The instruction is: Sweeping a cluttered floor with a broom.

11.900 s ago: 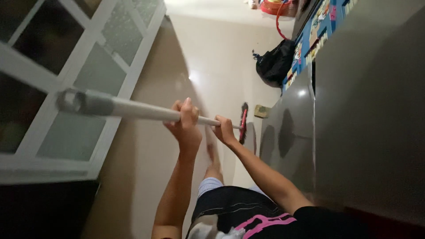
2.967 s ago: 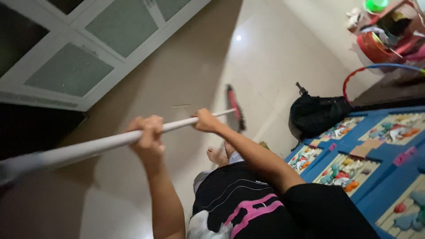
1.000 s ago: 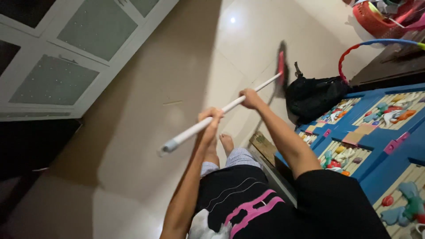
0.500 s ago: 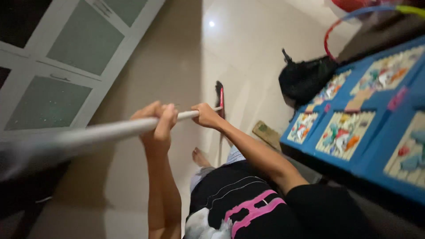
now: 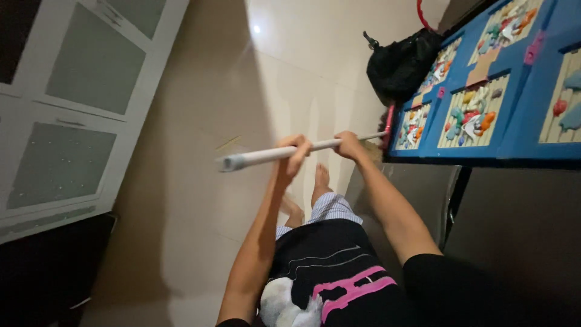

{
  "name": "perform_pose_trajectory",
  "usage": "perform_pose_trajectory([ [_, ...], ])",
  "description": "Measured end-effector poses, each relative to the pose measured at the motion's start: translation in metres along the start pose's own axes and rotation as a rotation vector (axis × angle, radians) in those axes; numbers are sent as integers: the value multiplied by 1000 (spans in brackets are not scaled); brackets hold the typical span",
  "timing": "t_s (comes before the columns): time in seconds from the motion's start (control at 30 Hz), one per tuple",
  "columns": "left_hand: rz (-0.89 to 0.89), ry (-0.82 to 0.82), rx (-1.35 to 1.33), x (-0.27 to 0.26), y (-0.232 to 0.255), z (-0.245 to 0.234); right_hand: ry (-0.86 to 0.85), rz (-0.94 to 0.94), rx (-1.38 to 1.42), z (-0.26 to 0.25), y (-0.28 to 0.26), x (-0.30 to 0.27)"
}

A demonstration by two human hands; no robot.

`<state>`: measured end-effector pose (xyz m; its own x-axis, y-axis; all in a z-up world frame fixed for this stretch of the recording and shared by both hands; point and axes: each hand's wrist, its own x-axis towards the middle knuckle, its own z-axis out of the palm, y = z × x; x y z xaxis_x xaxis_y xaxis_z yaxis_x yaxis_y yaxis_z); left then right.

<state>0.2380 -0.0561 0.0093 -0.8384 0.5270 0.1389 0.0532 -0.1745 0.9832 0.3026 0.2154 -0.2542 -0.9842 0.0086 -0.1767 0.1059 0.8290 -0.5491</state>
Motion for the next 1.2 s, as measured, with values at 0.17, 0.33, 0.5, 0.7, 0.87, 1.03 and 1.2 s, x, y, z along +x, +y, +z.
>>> perform_pose_trajectory([
  [0.17,-42,43,82,1,23,-8,78,-68,22,28,-26,26],
  [0.33,53,108,167,11,65,-40,185,-239,216,46,-107,65],
  [0.5,128,117,250,24,125,-60,132,-234,339,-2,-196,66],
  [0.7,89,132,-97,35,177,-42,70,-84,352,-76,-216,23],
  [0.87,22,102,-7,33,102,-16,108,-151,96,-32,-83,11],
  [1.03,49,-2,78,17,50,10,-33,27,167,-37,-52,18],
  [1.2,55,162,165,13,77,-10,-29,-205,144,14,-76,70],
])
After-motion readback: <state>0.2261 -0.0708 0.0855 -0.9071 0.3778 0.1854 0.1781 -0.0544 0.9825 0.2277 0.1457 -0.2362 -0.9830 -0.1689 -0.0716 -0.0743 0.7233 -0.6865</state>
